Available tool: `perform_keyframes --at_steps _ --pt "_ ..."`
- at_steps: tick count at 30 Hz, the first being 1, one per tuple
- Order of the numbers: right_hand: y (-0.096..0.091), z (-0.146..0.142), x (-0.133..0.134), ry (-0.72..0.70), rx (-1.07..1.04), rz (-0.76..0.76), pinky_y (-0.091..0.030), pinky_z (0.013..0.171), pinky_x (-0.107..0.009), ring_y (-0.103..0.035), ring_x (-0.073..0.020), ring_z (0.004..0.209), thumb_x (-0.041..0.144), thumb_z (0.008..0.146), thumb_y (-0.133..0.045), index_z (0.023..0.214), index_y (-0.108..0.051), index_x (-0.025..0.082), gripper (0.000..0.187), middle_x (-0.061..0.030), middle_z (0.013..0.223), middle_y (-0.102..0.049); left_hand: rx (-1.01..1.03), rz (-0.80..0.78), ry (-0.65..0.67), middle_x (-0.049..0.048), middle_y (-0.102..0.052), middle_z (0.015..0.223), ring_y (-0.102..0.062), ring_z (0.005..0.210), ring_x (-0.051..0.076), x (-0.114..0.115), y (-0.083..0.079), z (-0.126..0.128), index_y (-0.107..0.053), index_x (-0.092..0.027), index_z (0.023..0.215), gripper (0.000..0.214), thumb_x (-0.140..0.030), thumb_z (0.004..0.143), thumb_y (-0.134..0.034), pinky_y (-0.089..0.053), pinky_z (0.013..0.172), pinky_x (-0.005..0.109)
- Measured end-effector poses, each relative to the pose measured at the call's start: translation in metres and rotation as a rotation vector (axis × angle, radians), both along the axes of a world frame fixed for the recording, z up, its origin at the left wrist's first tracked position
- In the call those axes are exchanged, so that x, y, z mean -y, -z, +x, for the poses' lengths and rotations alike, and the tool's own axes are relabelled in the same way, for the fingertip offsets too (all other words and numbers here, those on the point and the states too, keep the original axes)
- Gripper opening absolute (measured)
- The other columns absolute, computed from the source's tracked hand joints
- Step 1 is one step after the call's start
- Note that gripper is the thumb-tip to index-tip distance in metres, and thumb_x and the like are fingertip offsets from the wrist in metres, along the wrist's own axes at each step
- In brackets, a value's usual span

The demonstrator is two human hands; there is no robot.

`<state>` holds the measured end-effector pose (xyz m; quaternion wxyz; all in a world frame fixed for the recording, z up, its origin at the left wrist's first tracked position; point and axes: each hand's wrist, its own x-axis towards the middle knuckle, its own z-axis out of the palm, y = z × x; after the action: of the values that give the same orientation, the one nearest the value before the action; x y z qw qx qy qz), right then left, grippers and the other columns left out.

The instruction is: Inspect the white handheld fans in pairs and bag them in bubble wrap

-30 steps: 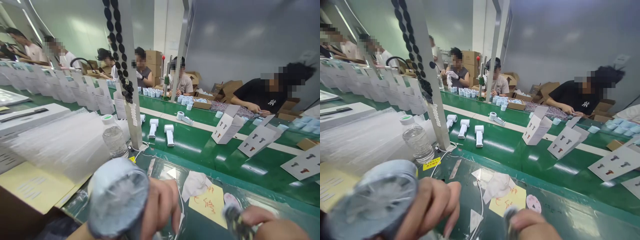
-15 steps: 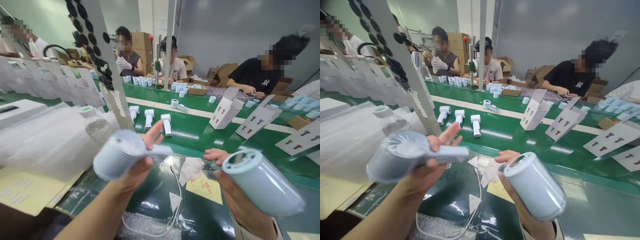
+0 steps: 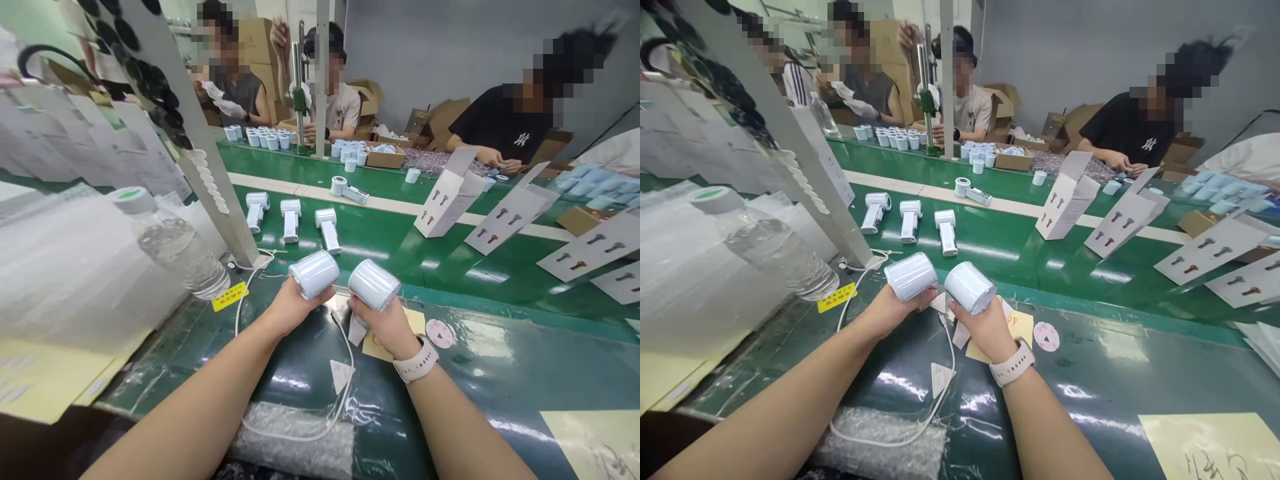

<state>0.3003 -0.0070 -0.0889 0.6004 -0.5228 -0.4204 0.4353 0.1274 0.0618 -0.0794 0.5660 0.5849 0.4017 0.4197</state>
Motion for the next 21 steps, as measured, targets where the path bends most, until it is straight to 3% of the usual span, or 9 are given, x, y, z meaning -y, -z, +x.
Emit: perform_keyframes --at_steps 3,5,7,9,11,16,21 --pt "-0.003 0.003 0.002 0.020 -0.095 -0.014 -0.054 0.074 -0.037 -0.063 -0.0200 0.071 0.035 0.066 -0.084 0.081 -0.068 0.021 0.026 -0.0001 0.074 -0.069 0.139 -0.051 0.002 0.0039 -0.068 0.079 -0.064 0.081 0.021 0.002 -0.005 -0.002 -0.069 -0.017 0.082 0.038 -0.046 0.064 -0.085 -0.051 0.082 0.036" --pt "-0.011 0.005 0.006 0.021 -0.185 -0.017 -0.055 0.074 -0.038 -0.064 -0.0199 0.073 0.041 0.072 -0.078 0.089 -0.066 0.023 0.028 0.0007 0.076 -0.068 0.250 -0.128 0.051 0.0057 -0.070 0.081 -0.065 0.079 0.021 0.007 -0.013 -0.003 -0.071 -0.015 0.085 0.046 -0.055 0.065 -0.082 -0.053 0.080 0.035" --pt "-0.021 0.004 0.012 -0.021 -0.347 -0.051 -0.057 0.078 -0.041 -0.067 -0.0216 0.081 0.045 0.074 -0.074 0.098 -0.065 0.025 0.033 0.0000 0.083 -0.070 0.368 -0.196 0.108 0.0114 -0.072 0.102 -0.066 0.096 0.025 0.012 -0.019 -0.002 -0.071 -0.015 0.099 0.063 -0.064 0.061 -0.080 -0.052 0.089 0.038" --pt "-0.030 0.000 0.018 -0.094 -0.499 -0.118 -0.057 0.083 -0.041 -0.069 -0.0231 0.089 0.044 0.074 -0.076 0.099 -0.066 0.023 0.035 -0.0030 0.093 -0.072 0.477 -0.268 0.164 0.0153 -0.064 0.128 -0.057 0.122 0.031 0.016 -0.022 0.000 -0.069 -0.015 0.111 0.080 -0.070 0.054 -0.080 -0.045 0.105 0.040" --pt "-0.036 -0.004 0.023 -0.158 -0.554 -0.156 -0.058 0.081 -0.038 -0.069 -0.0229 0.091 0.042 0.073 -0.080 0.096 -0.067 0.021 0.034 -0.0055 0.098 -0.072 0.552 -0.375 0.236 0.0165 -0.058 0.137 -0.045 0.135 0.033 0.018 -0.022 0.003 -0.069 -0.014 0.107 0.084 -0.078 0.052 -0.074 -0.038 0.112 0.040" --pt "-0.041 -0.015 0.031 -0.229 -0.416 -0.095 -0.057 0.067 -0.034 -0.068 -0.0200 0.073 0.045 0.073 -0.082 0.102 -0.070 0.020 0.040 -0.0043 0.092 -0.073 0.678 -0.629 0.357 0.0132 -0.067 0.120 -0.053 0.128 0.030 0.022 -0.020 0.009 -0.060 -0.018 0.069 0.070 -0.088 0.064 -0.055 -0.043 0.106 0.038" --pt "-0.040 -0.020 0.034 -0.213 -0.308 -0.084 -0.055 0.070 -0.032 -0.066 -0.0216 0.082 0.048 0.063 -0.088 0.099 -0.070 0.019 0.050 -0.0054 0.091 -0.072 0.727 -0.611 0.411 0.0102 -0.069 0.085 -0.064 0.100 0.031 0.028 -0.023 0.010 -0.056 -0.019 0.070 0.075 -0.093 0.061 -0.047 -0.052 0.087 0.044"
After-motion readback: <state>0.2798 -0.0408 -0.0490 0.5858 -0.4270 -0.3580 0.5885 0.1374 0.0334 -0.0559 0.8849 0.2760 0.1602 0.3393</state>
